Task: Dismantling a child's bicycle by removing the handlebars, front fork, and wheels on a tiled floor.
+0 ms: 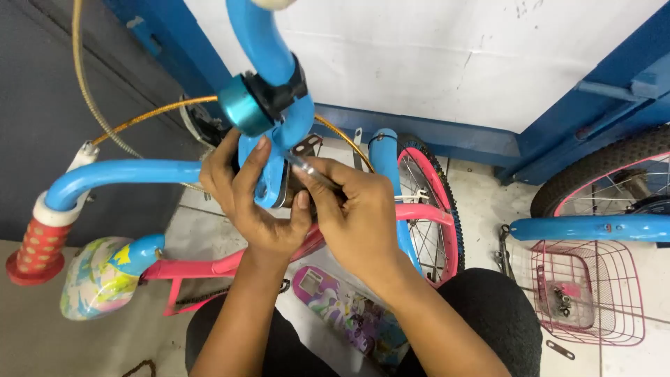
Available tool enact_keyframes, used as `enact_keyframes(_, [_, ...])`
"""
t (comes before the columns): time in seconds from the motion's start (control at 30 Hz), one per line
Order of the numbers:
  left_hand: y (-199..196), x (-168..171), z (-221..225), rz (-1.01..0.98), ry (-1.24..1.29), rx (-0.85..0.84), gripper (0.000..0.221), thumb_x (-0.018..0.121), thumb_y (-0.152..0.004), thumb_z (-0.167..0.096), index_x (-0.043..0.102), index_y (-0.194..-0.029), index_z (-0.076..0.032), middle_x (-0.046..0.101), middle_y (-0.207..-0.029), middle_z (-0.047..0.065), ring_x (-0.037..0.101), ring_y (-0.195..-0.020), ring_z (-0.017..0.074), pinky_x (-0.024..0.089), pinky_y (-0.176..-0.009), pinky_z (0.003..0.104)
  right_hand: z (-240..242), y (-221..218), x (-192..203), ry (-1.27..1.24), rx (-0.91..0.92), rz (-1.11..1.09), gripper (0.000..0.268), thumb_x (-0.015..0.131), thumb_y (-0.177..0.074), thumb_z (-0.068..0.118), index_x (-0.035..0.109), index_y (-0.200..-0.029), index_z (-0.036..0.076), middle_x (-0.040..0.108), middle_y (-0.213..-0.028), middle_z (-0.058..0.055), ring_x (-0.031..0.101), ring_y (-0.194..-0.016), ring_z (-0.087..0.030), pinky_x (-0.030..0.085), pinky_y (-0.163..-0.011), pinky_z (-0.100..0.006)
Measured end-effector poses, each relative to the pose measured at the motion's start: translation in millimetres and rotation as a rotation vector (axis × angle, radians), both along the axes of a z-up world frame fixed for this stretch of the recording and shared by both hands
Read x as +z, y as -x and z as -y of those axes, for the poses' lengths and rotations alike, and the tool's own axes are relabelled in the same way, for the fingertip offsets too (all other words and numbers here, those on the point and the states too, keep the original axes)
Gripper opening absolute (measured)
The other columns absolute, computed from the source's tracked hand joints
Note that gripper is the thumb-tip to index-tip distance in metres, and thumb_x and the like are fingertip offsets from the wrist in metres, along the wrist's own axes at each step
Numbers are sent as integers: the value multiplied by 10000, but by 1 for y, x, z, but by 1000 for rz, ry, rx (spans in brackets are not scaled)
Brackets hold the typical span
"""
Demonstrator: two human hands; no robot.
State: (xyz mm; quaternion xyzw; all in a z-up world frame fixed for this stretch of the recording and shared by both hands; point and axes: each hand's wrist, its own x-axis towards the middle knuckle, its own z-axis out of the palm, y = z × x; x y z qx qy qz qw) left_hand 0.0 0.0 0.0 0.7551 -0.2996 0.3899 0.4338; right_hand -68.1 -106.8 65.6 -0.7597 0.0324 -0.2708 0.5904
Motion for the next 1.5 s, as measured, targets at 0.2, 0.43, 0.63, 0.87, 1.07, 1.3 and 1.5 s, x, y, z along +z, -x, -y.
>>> enact_keyframes(0.2, [-1,0,0,28,-12,17,563,556,-971,-467,543,-1388,-89,505,-1417,243,495,-1259,392,377,-1146,573,5,1,5,-37,56,-52,196,633,-970,92,746,-1046,-49,636,-600,-32,446,-476,-48,333,-405,-199])
enact_keyframes(0.43, [3,5,-5,-7,-20,10,577,584,-951,-454,550,-1391,-82,488,-1432,235,479,-1263,394,393,-1142,574,17,12,9,-136,183,-146,428,633,-962,187,641,-1342,-10,492,-738,27,408,-632,-63,335,-543,-197])
enact_keyframes(0.63, [-1,4,-5,-14,-9,3,587,579,-929,-495,578,-1371,-108,507,-1421,217,486,-1239,371,404,-1114,554,18,19,16,190,-49,-92,298,532,-1024,113,668,-1248,-27,608,-615,-30,459,-465,-98,363,-421,-255])
enact_keyframes(0.87, [-1,10,-6,38,1,10,555,597,-942,-475,576,-1364,-115,537,-1436,231,533,-1220,366,424,-1101,527,11,22,28,474,-100,-292,223,496,-1030,162,606,-1189,52,660,-558,-81,653,-432,-264,473,-431,-413])
enact_keyframes(1.07, [0,14,-8,42,13,-10,557,618,-928,-464,603,-1350,-101,543,-1430,251,543,-1209,383,437,-1093,526,14,16,26,812,-114,-136,141,605,-938,67,714,-987,-7,702,-851,-165,579,-465,-342,452,-460,-439])
enact_keyframes(1.3, [-2,13,-10,38,59,-13,549,612,-914,-463,630,-1330,-105,546,-1424,263,537,-1204,391,453,-1090,538,21,1,49,789,71,-272,182,590,-926,113,719,-1033,43,762,-745,-149,691,-545,-384,508,-512,-482])
enact_keyframes(1.5, [-1,17,-13,31,46,-5,523,615,-923,-449,645,-1312,-101,542,-1426,261,548,-1206,404,462,-1081,534,15,3,57,930,38,-352,199,587,-908,179,777,-871,137,718,-685,-167,636,-539,-448,490,-512,-516])
